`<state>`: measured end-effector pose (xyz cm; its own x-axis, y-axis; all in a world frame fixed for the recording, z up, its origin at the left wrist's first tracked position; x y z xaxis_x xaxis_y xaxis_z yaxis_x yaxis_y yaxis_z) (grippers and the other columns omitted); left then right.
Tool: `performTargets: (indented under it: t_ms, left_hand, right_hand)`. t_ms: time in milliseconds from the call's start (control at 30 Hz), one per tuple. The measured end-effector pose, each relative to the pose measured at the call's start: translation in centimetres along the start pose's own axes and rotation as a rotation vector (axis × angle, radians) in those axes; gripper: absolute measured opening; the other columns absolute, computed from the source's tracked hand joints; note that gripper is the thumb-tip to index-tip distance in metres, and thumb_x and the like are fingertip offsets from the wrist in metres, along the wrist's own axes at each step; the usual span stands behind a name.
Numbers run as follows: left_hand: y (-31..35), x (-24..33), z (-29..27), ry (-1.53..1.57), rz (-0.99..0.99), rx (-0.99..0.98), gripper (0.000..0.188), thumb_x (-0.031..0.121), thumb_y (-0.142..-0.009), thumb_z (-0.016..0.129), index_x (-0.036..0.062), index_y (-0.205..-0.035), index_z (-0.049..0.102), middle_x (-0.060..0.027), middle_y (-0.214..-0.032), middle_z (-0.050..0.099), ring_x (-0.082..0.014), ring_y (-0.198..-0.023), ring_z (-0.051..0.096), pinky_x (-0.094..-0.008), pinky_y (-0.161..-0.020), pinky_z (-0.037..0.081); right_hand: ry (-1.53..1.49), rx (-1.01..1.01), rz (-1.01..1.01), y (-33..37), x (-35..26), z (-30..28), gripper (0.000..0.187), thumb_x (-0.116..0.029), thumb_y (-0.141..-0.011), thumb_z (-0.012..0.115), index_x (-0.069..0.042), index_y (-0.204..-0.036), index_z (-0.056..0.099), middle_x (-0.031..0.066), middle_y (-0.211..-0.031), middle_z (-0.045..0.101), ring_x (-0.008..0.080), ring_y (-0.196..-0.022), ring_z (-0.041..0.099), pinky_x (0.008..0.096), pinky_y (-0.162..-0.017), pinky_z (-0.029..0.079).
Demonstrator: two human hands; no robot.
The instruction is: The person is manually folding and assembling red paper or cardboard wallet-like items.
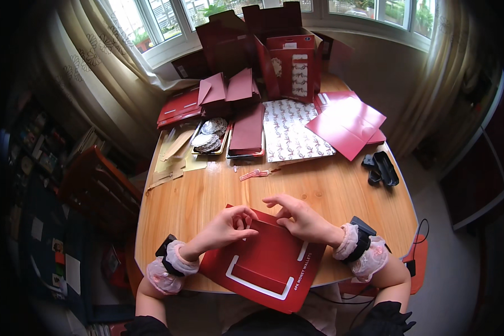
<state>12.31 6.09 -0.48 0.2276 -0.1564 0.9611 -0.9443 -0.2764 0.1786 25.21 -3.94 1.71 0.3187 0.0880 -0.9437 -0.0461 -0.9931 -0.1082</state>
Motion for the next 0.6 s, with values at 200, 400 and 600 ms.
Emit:
performTargets:
  t_ms: [200, 400, 600]
  left_hand:
    - [0.3, 0.2, -0.5, -0.218, 0.043, 0.038, 0.028, 0.009, -0.088, 0.084, 0.0028, -0.105, 0.063, -0.0010, -0.086, 0.067, -0.0029, -0.071, 0.062, -0.0200, -0.059, 0.048]
    - [0.7, -0.9, -1.9, -0.013, -0.004, 0.127, 0.024, 0.008, -0.091, 0.082, 0.0029, -0.105, 0.063, -0.0025, -0.087, 0.070, -0.0047, -0.074, 0.065, -0.0221, -0.061, 0.053]
    - [0.9, 0.7, -1.1, -0.230, 0.037, 0.010, 0.022, 0.009, -0.090, 0.082, 0.0024, -0.102, 0.065, -0.0057, -0.089, 0.071, -0.0089, -0.072, 0.067, -0.0254, -0.061, 0.054]
  right_hand:
    - [0.267, 0.088, -0.189, 0.1, -1.8, -0.8, 0.040, 0.003, -0.091, 0.067, -0.002, -0.130, 0.061, 0.0154, -0.121, 0.065, 0.0258, -0.095, 0.071, 0.0356, -0.086, 0.058]
    - [0.551, 0.001, -0.061, 1.8, -2.5, 0.0, 0.046, -0.027, -0.086, 0.081, -0.006, -0.124, 0.063, 0.0138, -0.112, 0.069, 0.0323, -0.103, 0.069, 0.0405, -0.088, 0.055]
    - [0.325, -0.102, 0.151, 1.3, -0.2, 0.1, 0.046, -0.011, -0.082, 0.080, -0.005, -0.123, 0.062, 0.0185, -0.103, 0.070, 0.0360, -0.100, 0.069, 0.0432, -0.086, 0.055]
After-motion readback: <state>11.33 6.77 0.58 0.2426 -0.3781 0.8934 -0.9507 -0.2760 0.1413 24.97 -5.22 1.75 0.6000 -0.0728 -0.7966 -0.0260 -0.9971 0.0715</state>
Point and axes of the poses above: each hand's wrist, its own y-axis away from the middle knuckle, its own z-axis out of the palm, x = y × z, the point moved 9 cm from there along -y, towards the middle knuckle
